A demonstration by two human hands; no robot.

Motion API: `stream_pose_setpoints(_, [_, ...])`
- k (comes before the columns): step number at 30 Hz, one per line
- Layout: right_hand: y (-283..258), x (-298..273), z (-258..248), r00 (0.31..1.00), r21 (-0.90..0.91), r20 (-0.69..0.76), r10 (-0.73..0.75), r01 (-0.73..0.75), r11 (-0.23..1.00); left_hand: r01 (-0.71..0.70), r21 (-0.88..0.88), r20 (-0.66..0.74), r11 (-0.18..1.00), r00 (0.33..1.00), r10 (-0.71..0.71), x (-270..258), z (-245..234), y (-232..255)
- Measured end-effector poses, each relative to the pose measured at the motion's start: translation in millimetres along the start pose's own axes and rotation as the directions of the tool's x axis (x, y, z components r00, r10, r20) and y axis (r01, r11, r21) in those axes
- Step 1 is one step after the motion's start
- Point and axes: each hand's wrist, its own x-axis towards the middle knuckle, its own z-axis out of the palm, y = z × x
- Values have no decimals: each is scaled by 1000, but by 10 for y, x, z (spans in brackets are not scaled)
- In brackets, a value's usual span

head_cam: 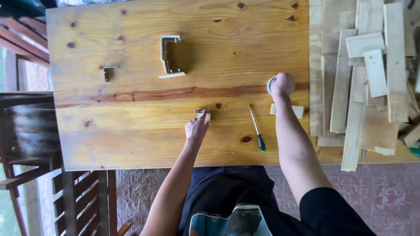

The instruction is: The person assembles small wooden brackets by attaching metal L-brackets to wooden blocks using a screwdriver and screws. They repeatedly pick up a wooden block, align a metal bracket, insert screws, and tighten them before setting the finished unit aside.

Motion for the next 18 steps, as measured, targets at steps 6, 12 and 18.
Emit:
stream_pose_setpoints(6, [-674,-801,-1170,998,514,15,-56,41,857,-24,-24,29,999,999,25,-146,-229,69])
stream_pose_setpoints(12, [-1373,-1701,-1188,978,795,210,9,-176,580,-62,-23,6,998,998,62,-95,-176,-2])
stream_pose_setpoints(18, [-1971,-2263,-649,949,936,254,-185,-193,296,-101,-23,-25,995,995,101,-26,-50,-67])
